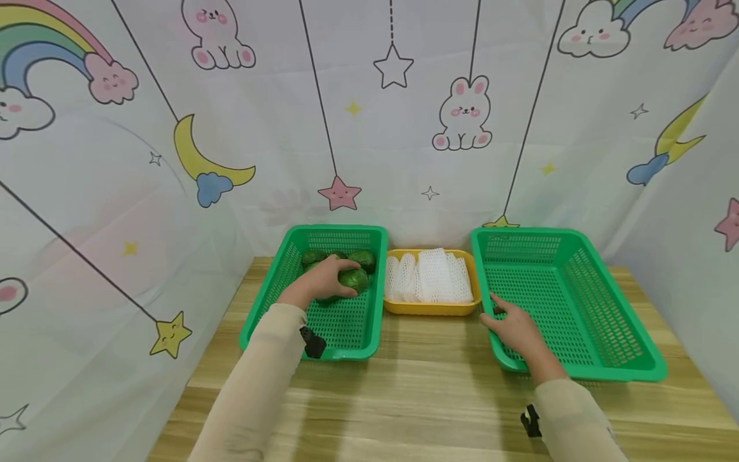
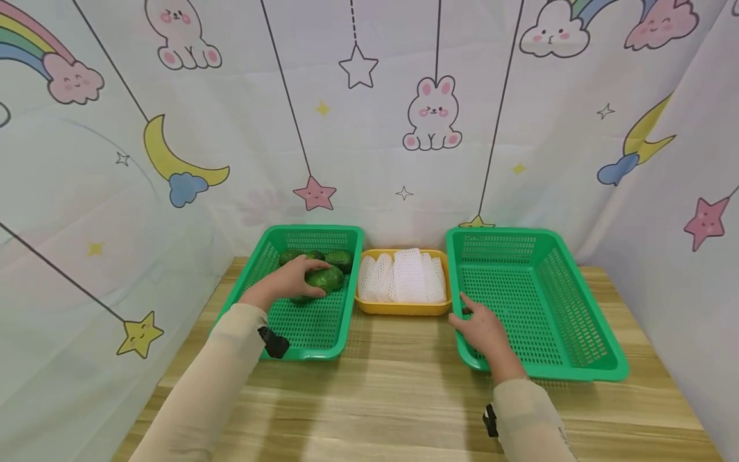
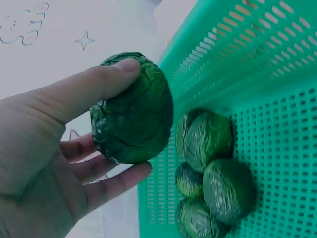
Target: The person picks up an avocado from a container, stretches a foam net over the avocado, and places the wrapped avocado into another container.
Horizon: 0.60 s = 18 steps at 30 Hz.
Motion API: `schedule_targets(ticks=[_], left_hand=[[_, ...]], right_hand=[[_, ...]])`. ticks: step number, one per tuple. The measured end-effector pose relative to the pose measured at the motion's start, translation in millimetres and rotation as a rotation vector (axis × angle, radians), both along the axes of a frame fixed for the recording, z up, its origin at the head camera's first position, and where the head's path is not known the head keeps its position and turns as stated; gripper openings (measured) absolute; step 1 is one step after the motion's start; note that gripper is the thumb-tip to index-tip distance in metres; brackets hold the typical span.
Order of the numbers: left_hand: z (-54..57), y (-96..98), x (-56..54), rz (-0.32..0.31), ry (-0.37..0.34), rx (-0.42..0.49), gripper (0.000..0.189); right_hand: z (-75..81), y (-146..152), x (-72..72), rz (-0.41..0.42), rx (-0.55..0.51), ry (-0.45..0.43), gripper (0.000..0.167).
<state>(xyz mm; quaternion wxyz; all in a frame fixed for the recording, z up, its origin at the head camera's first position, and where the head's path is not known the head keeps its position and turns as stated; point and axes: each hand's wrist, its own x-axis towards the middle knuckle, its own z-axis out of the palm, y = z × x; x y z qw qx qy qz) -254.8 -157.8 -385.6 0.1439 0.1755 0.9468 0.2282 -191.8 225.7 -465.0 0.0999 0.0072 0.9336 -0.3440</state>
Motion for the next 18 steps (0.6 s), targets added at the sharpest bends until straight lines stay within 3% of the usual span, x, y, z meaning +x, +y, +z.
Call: schedule_targets(ticks=[9, 18], left_hand=[[4.3, 29.0, 7.7, 0.000, 0.100, 0.113, 0.062], [1.4, 62.8, 12.6, -0.034, 0.100, 0.180, 0.065]], right_hand=[[0.7, 1, -1.5, 0.002, 0.005, 0.005, 0.075], [0.4, 0, -0.9, 0.007, 0.008, 0.006, 0.075]])
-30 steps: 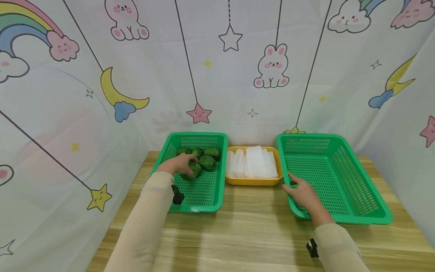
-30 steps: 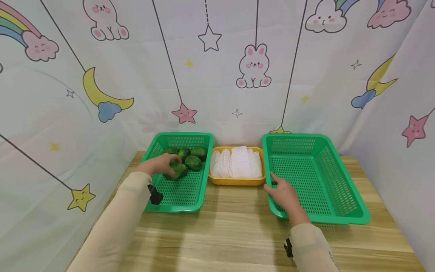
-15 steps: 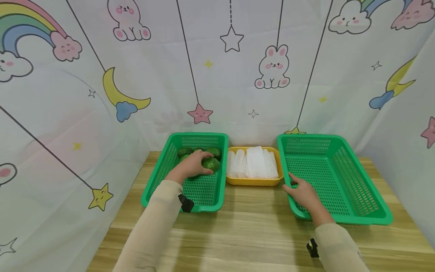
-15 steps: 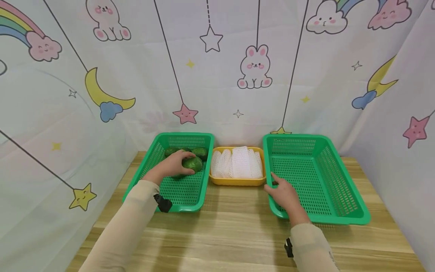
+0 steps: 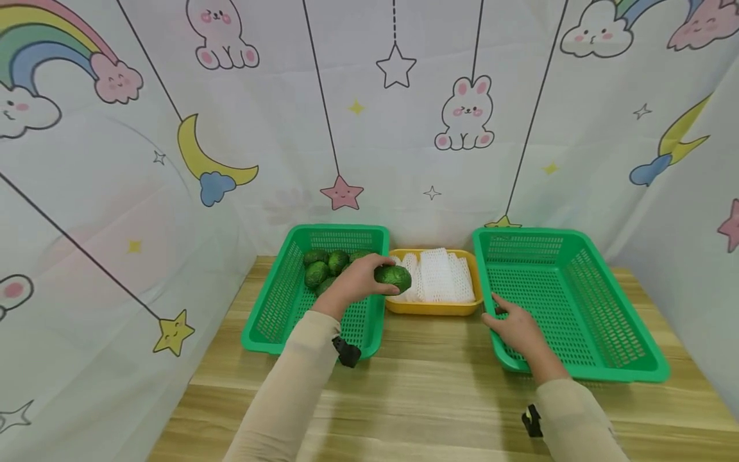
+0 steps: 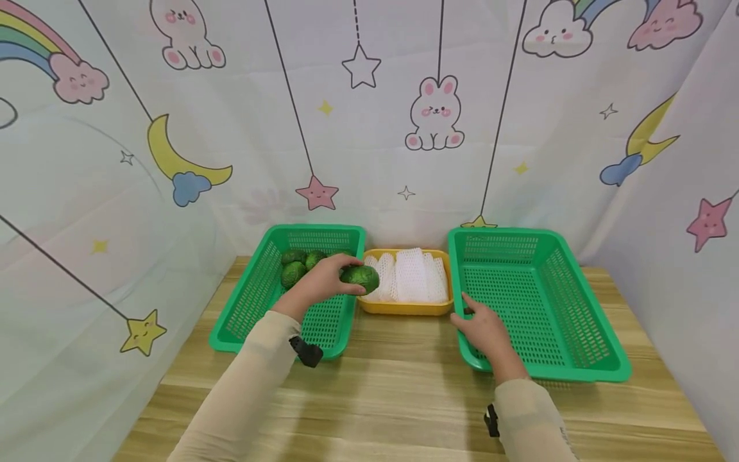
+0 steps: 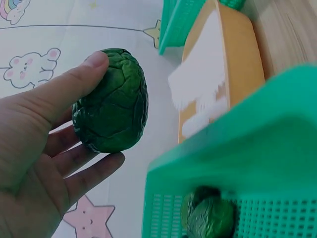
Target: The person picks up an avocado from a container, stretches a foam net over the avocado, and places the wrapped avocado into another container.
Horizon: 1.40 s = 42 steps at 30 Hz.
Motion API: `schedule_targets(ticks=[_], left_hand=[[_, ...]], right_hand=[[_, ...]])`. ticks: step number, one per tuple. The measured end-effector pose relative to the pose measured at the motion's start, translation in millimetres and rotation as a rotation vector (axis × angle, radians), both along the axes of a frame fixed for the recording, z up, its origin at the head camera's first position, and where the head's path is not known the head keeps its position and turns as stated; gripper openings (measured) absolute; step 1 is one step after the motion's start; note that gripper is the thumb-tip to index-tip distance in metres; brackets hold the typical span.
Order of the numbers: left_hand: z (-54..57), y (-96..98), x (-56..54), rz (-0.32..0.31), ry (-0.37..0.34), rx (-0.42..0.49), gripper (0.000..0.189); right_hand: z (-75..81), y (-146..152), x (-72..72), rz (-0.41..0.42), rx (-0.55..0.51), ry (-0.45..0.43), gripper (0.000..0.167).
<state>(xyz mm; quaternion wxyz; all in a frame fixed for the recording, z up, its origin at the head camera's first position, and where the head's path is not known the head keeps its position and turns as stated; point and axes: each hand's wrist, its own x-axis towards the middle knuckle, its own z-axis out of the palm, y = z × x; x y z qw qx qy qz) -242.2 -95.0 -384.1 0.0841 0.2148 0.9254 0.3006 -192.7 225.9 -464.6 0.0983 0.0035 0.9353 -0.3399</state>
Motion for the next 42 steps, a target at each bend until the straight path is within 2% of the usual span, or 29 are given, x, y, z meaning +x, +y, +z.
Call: schedule_targets(ticks=[4, 8, 16, 21, 27, 35, 42], left_hand=[[-0.2, 17.8, 1.4, -0.032, -0.007, 0.014, 0.062], [-4.3, 33.4, 6.8, -0.025, -0.015, -0.002, 0.059], [-26.2, 55.7, 17.0, 0.013, -0.003, 0.007, 0.059], [-32.3, 62.0, 21.0, 0.053, -0.002, 0.015, 0.061], [-37.2, 68.4, 26.1, 0.064, 0.006, 0.034, 0.061], [-51.4, 80.4, 38.1, 0.091, 0.039, 0.130, 0.055], [-63.5, 87.1, 43.9, 0.107, 0.044, 0.132, 0.053]], right_hand=[[2.2, 0, 1.0, -0.001, -0.003, 0.001, 0.075], [0.9, 0, 1.5, -0.002, -0.006, 0.004, 0.077], [-4.4, 0, 4.6, -0.015, -0.030, 0.017, 0.074], [-5.4, -1, 3.5, -0.017, -0.030, 0.035, 0.072], [-5.6, -2, -0.2, -0.022, -0.056, 0.036, 0.071], [-6.5, -2, 1.1, -0.023, -0.069, 0.042, 0.071], [-5.2, -2, 2.2, -0.018, -0.074, 0.045, 0.071]])
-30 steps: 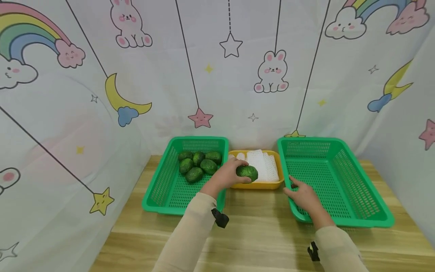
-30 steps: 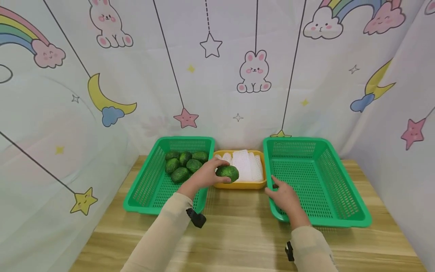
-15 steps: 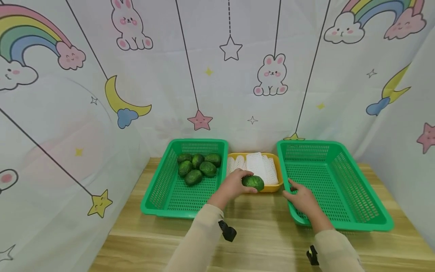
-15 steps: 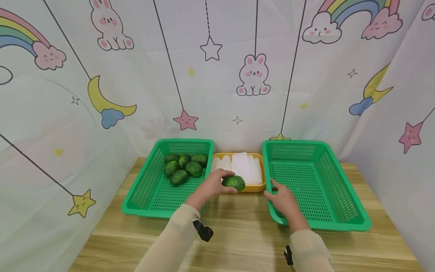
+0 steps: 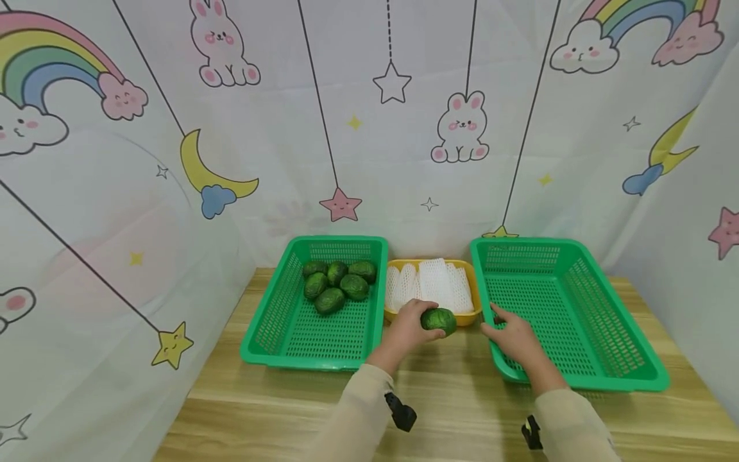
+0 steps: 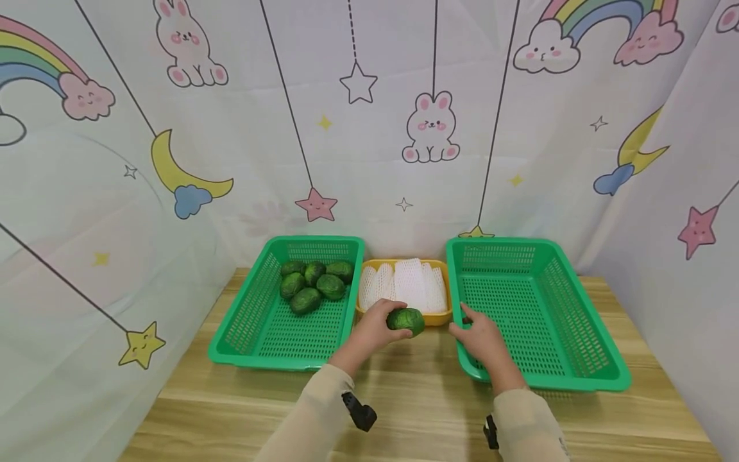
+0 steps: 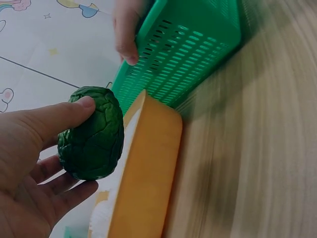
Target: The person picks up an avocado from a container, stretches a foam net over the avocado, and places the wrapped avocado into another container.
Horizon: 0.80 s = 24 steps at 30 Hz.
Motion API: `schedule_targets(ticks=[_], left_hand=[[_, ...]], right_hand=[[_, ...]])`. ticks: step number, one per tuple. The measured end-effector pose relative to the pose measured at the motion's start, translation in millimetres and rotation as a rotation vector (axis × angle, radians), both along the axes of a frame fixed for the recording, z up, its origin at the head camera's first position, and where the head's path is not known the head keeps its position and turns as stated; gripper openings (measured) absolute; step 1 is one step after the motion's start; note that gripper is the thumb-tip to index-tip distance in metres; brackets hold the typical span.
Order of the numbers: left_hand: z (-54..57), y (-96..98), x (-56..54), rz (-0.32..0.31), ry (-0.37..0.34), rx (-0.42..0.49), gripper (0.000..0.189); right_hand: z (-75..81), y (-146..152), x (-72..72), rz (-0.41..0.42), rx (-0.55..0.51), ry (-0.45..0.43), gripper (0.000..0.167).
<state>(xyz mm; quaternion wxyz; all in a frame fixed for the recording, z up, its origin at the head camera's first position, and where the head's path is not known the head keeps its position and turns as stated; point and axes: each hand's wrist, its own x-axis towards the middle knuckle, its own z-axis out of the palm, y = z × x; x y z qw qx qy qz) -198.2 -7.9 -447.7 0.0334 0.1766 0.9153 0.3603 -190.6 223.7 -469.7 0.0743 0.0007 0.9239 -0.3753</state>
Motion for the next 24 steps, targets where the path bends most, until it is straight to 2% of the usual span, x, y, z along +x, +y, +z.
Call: schedule_targets(ticks=[4, 10, 13, 19, 24], left_hand=[[-9.6, 4.0, 2.4, 0.035, -0.012, 0.039, 0.049], [-27.9, 7.7, 9.0, 0.084, -0.083, 0.104, 0.048], [-37.4, 7.1, 9.6, 0.109, -0.094, 0.100, 0.048], [-58.4, 7.1, 10.9, 0.116, -0.138, 0.078, 0.048], [-67.8, 9.4, 11.4, 0.119, -0.141, 0.068, 0.048]], right_hand=[[0.4, 0, -0.8, -0.003, -0.007, 0.004, 0.070], [-0.2, 0, -1.4, 0.004, 0.005, 0.006, 0.070], [0.0, -1, -0.9, 0.011, 0.027, 0.028, 0.070], [-0.7, 1, 1.0, 0.003, 0.024, -0.004, 0.073], [-1.9, 2, -0.3, 0.005, 0.015, 0.004, 0.071]])
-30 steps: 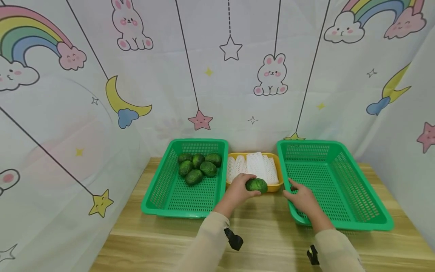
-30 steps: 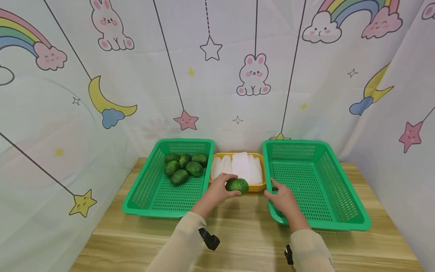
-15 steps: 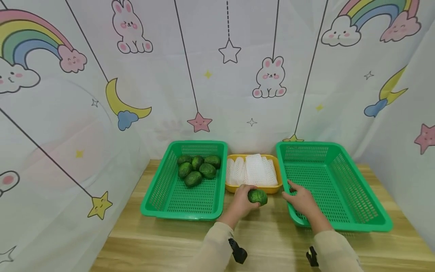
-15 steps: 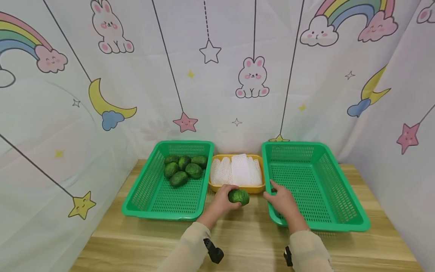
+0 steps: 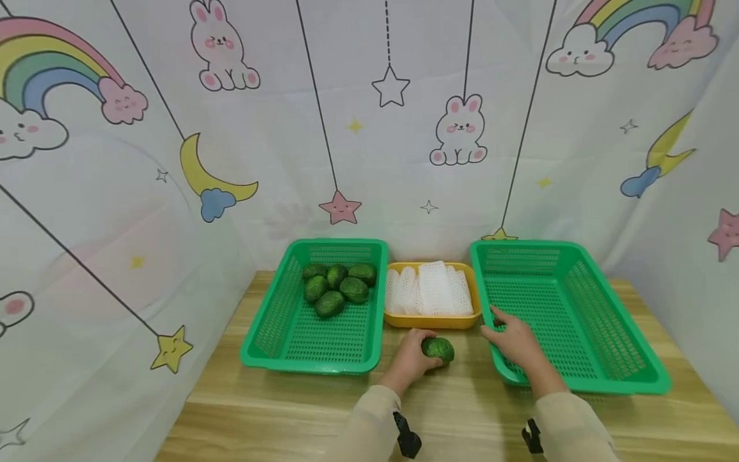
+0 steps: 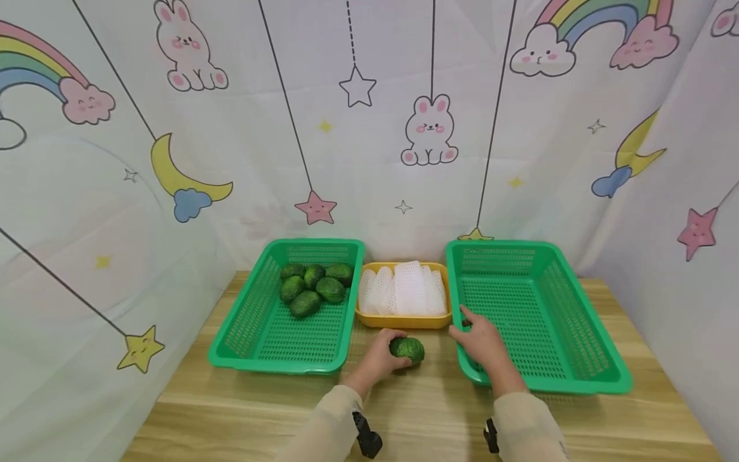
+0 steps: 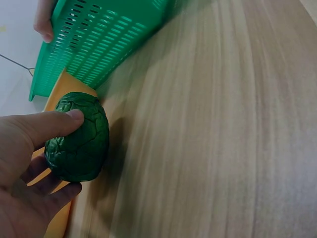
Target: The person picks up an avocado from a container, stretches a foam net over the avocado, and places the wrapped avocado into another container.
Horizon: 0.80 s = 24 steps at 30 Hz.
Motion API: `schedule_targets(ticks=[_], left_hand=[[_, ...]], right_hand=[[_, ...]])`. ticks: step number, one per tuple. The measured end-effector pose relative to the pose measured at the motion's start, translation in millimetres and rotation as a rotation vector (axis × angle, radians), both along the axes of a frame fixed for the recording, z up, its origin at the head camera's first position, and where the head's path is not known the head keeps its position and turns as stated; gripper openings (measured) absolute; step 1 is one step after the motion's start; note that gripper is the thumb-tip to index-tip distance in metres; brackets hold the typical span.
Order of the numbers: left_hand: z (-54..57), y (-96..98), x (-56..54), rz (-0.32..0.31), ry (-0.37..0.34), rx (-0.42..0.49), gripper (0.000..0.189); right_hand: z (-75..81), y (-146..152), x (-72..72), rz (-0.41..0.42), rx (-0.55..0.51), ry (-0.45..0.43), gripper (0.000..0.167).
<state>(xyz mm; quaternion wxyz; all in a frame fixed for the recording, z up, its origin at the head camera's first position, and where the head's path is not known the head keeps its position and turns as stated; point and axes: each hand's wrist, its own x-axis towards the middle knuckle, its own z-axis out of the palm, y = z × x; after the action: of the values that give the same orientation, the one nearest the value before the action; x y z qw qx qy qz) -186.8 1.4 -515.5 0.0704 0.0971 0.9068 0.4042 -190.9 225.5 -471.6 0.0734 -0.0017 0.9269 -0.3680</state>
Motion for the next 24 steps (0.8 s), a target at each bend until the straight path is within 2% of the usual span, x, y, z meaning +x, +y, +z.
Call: schedule_targets(ticks=[5, 14, 24], left_hand=[[-1.9, 2.3, 1.7, 0.004, 0.010, -0.021, 0.049], [-0.6, -0.4, 5.7, -0.033, 0.007, -0.052, 0.048], [-2.3, -1.2, 6.1, -0.038, 0.028, -0.032, 0.061]], right_hand=[[0.8, -1.7, -1.2, -0.009, -0.006, 0.006, 0.070], [2.3, -3.0, 1.5, 0.000, -0.002, -0.015, 0.072], [1.9, -1.1, 0.5, 0.004, -0.015, -0.021, 0.073]])
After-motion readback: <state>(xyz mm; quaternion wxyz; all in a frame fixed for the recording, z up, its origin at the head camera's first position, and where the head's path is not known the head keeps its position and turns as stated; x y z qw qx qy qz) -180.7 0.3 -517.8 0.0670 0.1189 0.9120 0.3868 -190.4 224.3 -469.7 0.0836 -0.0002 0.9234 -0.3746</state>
